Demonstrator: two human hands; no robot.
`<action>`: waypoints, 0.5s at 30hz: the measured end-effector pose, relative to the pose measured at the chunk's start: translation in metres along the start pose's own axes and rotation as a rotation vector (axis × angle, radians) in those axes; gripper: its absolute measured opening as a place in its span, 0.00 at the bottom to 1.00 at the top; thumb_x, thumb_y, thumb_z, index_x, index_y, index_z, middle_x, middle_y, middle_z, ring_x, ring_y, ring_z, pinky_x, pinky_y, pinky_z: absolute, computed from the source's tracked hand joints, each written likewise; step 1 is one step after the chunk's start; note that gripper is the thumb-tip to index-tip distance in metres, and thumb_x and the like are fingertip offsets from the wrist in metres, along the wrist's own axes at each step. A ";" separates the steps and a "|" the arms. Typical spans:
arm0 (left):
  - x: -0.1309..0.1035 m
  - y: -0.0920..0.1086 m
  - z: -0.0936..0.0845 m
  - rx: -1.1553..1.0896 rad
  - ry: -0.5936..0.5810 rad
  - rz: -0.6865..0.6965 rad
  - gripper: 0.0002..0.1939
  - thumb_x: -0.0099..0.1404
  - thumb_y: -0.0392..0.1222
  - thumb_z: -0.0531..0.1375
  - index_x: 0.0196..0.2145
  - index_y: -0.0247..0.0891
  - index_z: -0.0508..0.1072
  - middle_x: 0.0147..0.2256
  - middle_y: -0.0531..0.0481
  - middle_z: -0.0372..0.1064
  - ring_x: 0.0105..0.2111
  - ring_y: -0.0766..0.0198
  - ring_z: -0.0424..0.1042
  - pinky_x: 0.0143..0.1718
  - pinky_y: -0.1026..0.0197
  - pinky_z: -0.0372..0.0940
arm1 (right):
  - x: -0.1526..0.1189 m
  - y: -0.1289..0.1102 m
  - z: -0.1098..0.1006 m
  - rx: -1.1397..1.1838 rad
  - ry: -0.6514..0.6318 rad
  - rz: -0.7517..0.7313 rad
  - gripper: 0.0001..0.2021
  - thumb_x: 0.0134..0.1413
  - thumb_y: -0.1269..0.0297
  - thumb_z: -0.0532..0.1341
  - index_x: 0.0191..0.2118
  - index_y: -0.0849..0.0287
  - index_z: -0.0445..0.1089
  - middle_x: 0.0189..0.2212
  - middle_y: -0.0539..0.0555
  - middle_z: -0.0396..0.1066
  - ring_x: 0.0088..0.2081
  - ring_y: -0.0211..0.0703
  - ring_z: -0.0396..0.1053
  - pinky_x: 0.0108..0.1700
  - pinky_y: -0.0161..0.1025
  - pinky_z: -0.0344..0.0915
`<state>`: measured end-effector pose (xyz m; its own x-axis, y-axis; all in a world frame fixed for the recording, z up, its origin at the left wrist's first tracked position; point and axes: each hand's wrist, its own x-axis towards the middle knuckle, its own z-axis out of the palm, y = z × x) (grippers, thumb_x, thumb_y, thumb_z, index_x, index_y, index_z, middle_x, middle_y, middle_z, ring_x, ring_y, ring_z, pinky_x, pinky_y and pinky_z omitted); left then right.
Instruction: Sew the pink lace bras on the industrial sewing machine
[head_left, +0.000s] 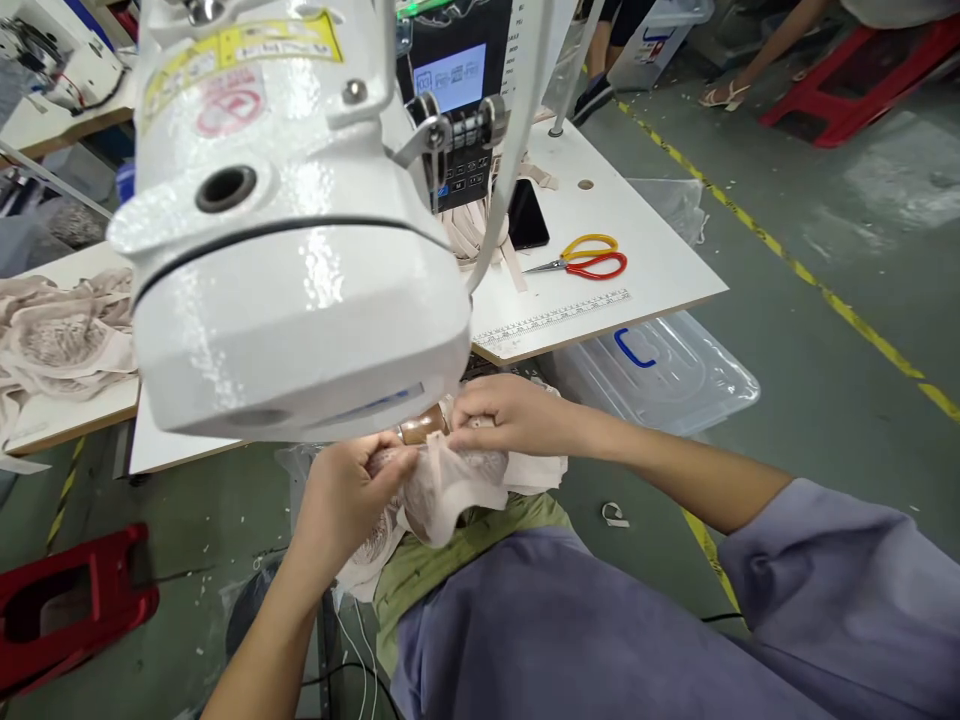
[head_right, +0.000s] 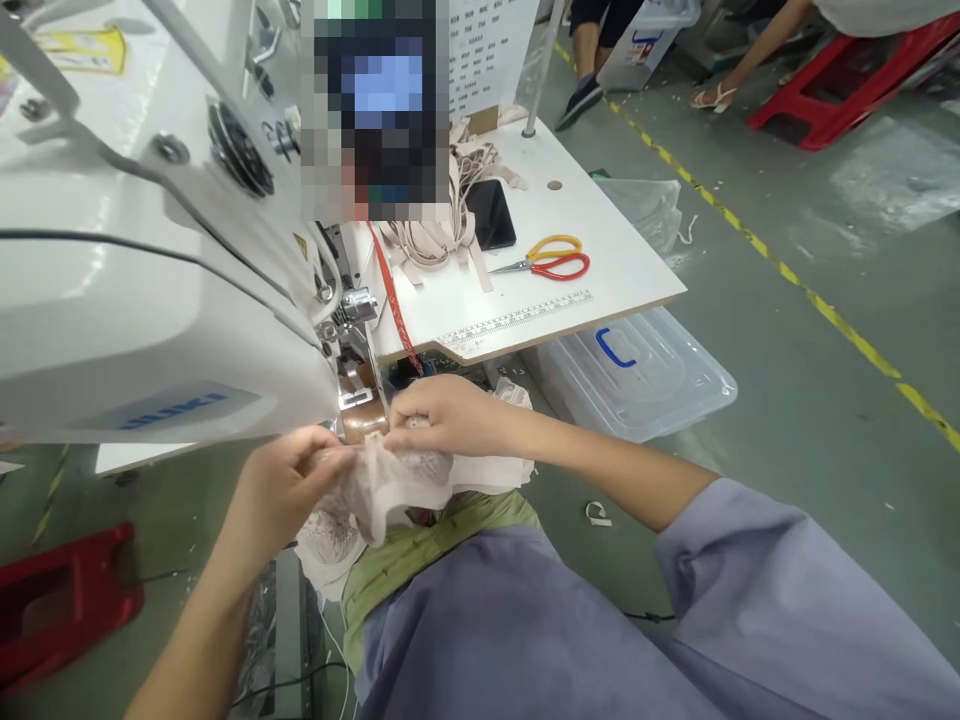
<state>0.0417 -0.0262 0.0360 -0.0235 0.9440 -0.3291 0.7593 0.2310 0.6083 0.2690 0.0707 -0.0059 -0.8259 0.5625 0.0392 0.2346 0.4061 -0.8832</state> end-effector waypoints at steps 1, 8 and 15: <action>0.004 -0.003 -0.001 0.011 0.042 -0.047 0.20 0.64 0.57 0.60 0.24 0.39 0.71 0.16 0.58 0.54 0.18 0.68 0.53 0.21 0.64 0.47 | 0.005 0.003 -0.001 0.011 0.009 0.035 0.13 0.60 0.55 0.64 0.30 0.59 0.74 0.29 0.49 0.74 0.32 0.38 0.69 0.36 0.36 0.57; 0.026 -0.015 -0.001 -0.001 0.268 0.002 0.21 0.59 0.55 0.63 0.17 0.41 0.64 0.18 0.53 0.60 0.24 0.62 0.62 0.24 0.62 0.59 | 0.027 0.021 -0.003 0.098 0.069 0.076 0.15 0.52 0.48 0.67 0.32 0.57 0.75 0.28 0.50 0.74 0.38 0.45 0.70 0.46 0.40 0.64; 0.037 -0.032 -0.001 -0.048 0.348 -0.050 0.12 0.54 0.50 0.68 0.26 0.42 0.73 0.25 0.47 0.70 0.34 0.51 0.72 0.37 0.54 0.70 | 0.035 0.028 -0.011 0.098 0.068 0.049 0.17 0.54 0.47 0.66 0.30 0.57 0.75 0.27 0.50 0.72 0.33 0.43 0.69 0.42 0.43 0.66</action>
<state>0.0160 0.0022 0.0054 -0.2867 0.9530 -0.0984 0.7204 0.2821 0.6336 0.2523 0.1094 -0.0245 -0.7771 0.6289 0.0233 0.2200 0.3061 -0.9262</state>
